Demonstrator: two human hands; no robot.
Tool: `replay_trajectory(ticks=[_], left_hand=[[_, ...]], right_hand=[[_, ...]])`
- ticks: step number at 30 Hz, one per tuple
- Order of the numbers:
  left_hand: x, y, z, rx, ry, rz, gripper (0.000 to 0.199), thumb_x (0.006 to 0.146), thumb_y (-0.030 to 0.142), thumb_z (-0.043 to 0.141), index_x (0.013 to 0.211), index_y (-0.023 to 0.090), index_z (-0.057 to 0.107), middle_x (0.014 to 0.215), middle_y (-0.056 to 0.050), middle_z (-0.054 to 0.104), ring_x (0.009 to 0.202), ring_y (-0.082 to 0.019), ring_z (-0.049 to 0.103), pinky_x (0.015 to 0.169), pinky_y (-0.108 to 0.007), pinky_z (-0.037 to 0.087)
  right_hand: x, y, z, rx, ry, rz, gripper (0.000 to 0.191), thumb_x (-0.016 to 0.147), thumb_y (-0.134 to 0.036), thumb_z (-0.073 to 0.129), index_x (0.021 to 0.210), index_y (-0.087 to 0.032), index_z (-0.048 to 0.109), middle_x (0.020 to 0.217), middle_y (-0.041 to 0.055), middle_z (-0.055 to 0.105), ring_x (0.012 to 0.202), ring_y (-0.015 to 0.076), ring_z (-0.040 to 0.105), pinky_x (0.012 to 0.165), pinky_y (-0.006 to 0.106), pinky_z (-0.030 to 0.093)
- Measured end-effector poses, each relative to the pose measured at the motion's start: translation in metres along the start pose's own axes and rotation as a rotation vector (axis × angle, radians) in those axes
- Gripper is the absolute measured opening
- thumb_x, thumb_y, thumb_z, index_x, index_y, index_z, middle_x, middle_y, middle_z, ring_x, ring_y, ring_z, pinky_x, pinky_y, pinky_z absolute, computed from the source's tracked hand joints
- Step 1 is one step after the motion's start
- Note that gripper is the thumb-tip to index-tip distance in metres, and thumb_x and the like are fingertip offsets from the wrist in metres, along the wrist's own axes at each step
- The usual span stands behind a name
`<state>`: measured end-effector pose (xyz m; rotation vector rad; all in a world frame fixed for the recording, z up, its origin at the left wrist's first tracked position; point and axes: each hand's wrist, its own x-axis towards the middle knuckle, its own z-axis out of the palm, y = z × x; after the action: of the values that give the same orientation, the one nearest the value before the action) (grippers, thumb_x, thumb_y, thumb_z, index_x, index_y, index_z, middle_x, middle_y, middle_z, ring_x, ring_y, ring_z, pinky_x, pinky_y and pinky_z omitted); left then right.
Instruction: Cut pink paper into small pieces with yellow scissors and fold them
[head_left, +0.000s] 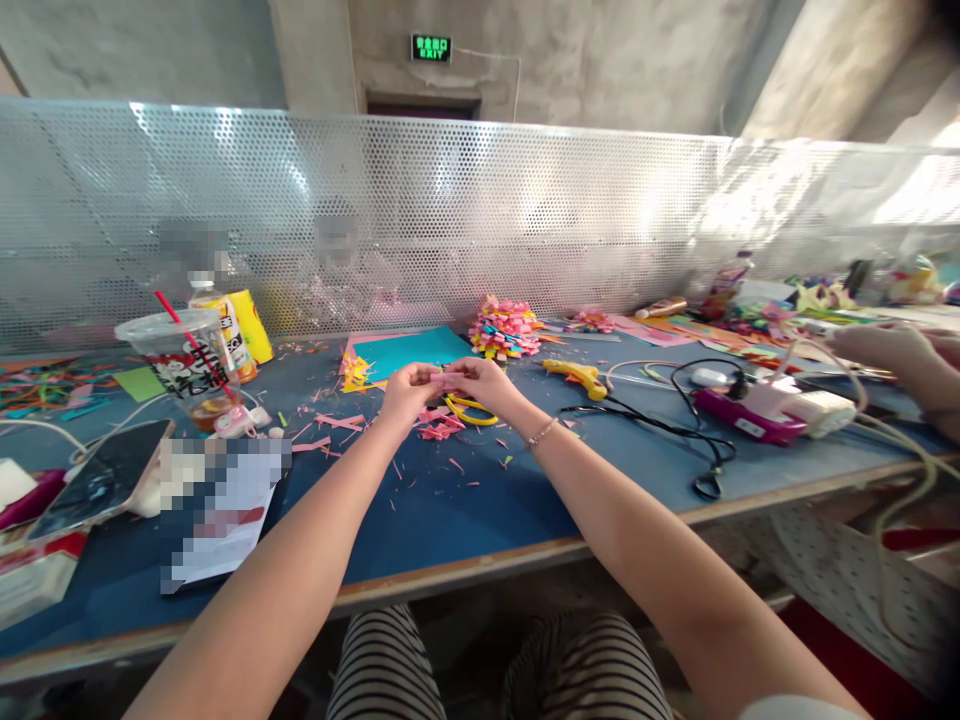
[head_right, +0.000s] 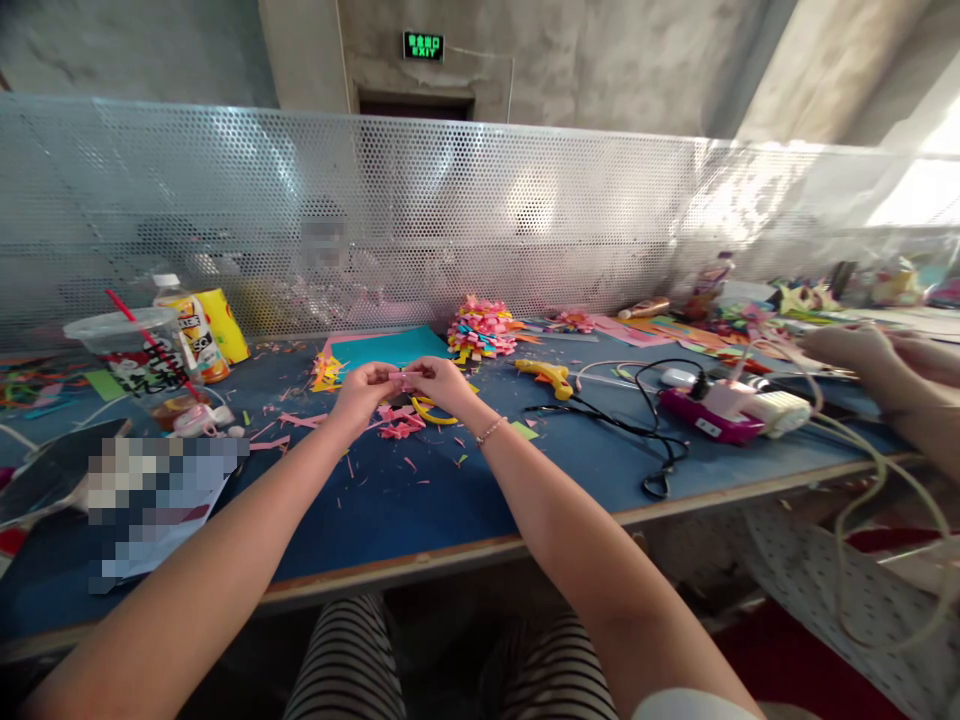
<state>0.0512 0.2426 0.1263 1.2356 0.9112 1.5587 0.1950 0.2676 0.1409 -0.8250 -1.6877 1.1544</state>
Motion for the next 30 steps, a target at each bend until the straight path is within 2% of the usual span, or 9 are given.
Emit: replay_trajectory(ticks=[9, 16, 20, 26, 30], left_hand=[[0.002, -0.005, -0.001, 0.017, 0.001, -0.014, 0.033, 0.049, 0.022, 0.076, 0.077, 0.014, 0.060, 0.067, -0.002, 0.065, 0.063, -0.013, 0.061, 0.064, -0.027, 0.049], [0.000, -0.002, 0.003, -0.019, 0.002, -0.033, 0.029, 0.051, 0.031, 0.076, 0.068, 0.013, 0.062, 0.063, -0.002, 0.064, 0.061, -0.013, 0.060, 0.065, -0.028, 0.050], [0.001, -0.001, 0.002, -0.070, 0.041, -0.062, 0.027, 0.048, 0.028, 0.077, 0.064, 0.012, 0.063, 0.061, -0.001, 0.062, 0.059, -0.011, 0.058, 0.065, -0.028, 0.050], [0.000, 0.002, 0.002, -0.114, 0.080, -0.135, 0.023, 0.049, 0.020, 0.078, 0.062, 0.011, 0.062, 0.062, -0.001, 0.061, 0.058, -0.010, 0.058, 0.061, -0.025, 0.051], [0.000, 0.005, 0.002, -0.115, 0.082, -0.198, 0.019, 0.052, 0.016, 0.077, 0.063, 0.011, 0.062, 0.062, -0.002, 0.062, 0.057, -0.010, 0.059, 0.059, -0.024, 0.051]], right_hand=[[0.003, 0.007, -0.002, -0.032, 0.029, -0.040, 0.027, 0.059, -0.036, 0.072, 0.070, -0.016, 0.060, 0.061, -0.0005, 0.059, 0.059, 0.0106, 0.057, 0.057, 0.022, 0.048], [0.002, 0.007, -0.001, -0.039, 0.046, -0.041, 0.023, 0.059, -0.033, 0.072, 0.066, -0.015, 0.060, 0.058, -0.0007, 0.060, 0.057, 0.0108, 0.057, 0.056, 0.022, 0.048], [0.002, 0.005, -0.003, 0.081, 0.024, 0.033, 0.021, 0.056, -0.029, 0.075, 0.067, -0.014, 0.064, 0.060, 0.0000, 0.062, 0.056, 0.0102, 0.058, 0.056, 0.022, 0.049], [0.001, 0.002, -0.011, 0.306, -0.025, 0.219, 0.021, 0.055, -0.018, 0.076, 0.075, -0.012, 0.068, 0.068, 0.0030, 0.067, 0.061, 0.0118, 0.062, 0.060, 0.023, 0.053], [0.000, 0.002, -0.015, 0.349, -0.076, 0.247, 0.019, 0.059, -0.016, 0.075, 0.075, -0.011, 0.068, 0.070, 0.0047, 0.067, 0.064, 0.0128, 0.063, 0.063, 0.025, 0.055]])
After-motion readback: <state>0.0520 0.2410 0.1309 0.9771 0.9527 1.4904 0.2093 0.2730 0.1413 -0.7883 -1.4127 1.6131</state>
